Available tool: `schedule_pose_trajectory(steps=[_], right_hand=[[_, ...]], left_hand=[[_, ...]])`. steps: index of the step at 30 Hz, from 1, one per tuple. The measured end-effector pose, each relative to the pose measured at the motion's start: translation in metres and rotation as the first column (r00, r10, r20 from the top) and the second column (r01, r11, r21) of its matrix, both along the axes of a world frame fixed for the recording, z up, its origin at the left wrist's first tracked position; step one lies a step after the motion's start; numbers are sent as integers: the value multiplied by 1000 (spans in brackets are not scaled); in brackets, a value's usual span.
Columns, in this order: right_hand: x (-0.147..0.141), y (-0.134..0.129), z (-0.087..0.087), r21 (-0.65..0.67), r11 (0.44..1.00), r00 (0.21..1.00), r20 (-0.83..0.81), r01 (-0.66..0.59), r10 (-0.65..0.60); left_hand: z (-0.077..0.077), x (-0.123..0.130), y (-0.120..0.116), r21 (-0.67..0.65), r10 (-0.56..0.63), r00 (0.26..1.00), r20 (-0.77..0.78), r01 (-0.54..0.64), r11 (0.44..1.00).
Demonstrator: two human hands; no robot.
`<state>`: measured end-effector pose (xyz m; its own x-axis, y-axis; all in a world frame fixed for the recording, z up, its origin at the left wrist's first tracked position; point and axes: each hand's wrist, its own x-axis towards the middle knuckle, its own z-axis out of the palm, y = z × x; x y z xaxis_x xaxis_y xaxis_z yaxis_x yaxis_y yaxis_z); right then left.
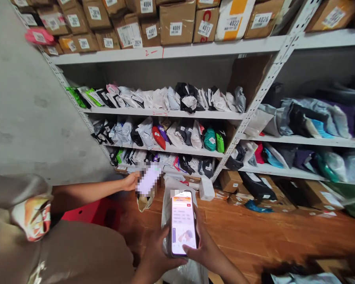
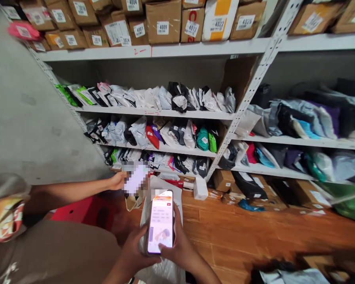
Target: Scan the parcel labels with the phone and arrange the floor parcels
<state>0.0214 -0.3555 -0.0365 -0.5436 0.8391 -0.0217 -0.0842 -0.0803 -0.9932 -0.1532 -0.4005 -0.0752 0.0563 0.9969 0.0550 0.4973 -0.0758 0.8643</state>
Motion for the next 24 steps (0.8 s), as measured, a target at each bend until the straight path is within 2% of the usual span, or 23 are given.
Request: schedule_pose_trajectory(steps=[4, 8, 12, 17, 24], right_hand=[[2, 2, -1, -18, 1000, 1000, 12, -3, 3], [2, 4, -3, -40, 999, 1000, 5, -17, 17], [1, 7, -7, -22, 1000, 999, -40, -2, 1], [-2, 10, -6, -84, 996, 999, -33, 30, -33], [-7, 9, 6, -29, 999, 998, -43, 34, -36]], left_hand=[[3, 0, 0, -6, -14, 1000, 2, 14, 1000], [-5, -4, 1, 3, 33, 998, -58, -33, 999], [-9, -6, 4, 9, 5, 998, -60, -4, 1000], [2, -3, 5, -18, 40, 998, -44, -41, 999], [12, -5, 10, 53, -21, 1000, -22, 22, 998]])
